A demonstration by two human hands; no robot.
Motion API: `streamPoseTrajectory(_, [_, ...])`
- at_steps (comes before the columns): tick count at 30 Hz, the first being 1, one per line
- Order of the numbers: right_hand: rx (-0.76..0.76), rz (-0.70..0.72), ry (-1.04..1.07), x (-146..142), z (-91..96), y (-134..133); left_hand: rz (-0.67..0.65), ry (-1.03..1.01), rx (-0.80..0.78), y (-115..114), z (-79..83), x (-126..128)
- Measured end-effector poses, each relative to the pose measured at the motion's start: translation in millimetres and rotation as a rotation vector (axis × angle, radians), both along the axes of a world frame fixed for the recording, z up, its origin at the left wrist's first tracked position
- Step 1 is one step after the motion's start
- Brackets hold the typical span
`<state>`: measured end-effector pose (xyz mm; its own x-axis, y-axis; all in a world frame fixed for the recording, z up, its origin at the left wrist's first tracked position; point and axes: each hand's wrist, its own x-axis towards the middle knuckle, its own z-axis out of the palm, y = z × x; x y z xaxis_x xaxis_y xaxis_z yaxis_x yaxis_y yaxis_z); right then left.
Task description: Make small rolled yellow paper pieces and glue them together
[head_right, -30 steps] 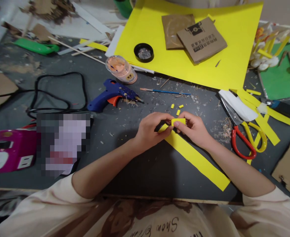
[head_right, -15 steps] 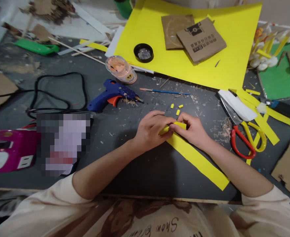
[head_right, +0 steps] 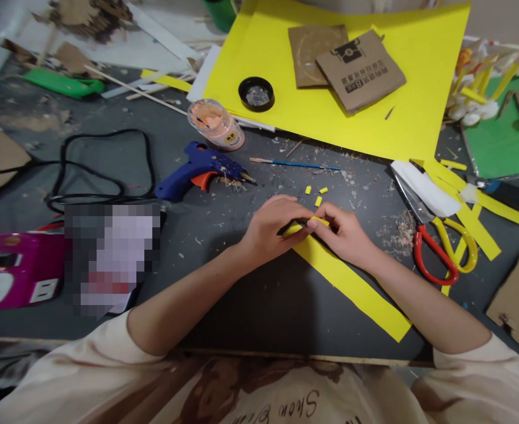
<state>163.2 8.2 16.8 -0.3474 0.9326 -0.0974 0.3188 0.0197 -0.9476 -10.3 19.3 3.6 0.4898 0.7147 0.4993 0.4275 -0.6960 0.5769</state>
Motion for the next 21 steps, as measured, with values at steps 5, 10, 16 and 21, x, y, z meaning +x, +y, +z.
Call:
streamPoseTrajectory(5, [-0.006,-0.041,0.028,1.2,-2.0,-1.5,0.11,0.041,0.123,-3.4,2.2,0.9])
streamPoseTrajectory(10, [-0.073,-0.03,0.11,2.4,0.0,-2.1,0.135,0.038,0.182,-3.8,4.4,-0.2])
streamPoseTrajectory(16, [0.001,-0.039,0.052,2.2,1.5,-2.3,0.131,0.041,0.244,-4.3,1.8,-0.5])
streamPoseTrajectory(21, [0.109,-0.02,0.021,1.0,-0.8,-1.2,0.111,0.046,0.301,-5.0,-0.9,-0.5])
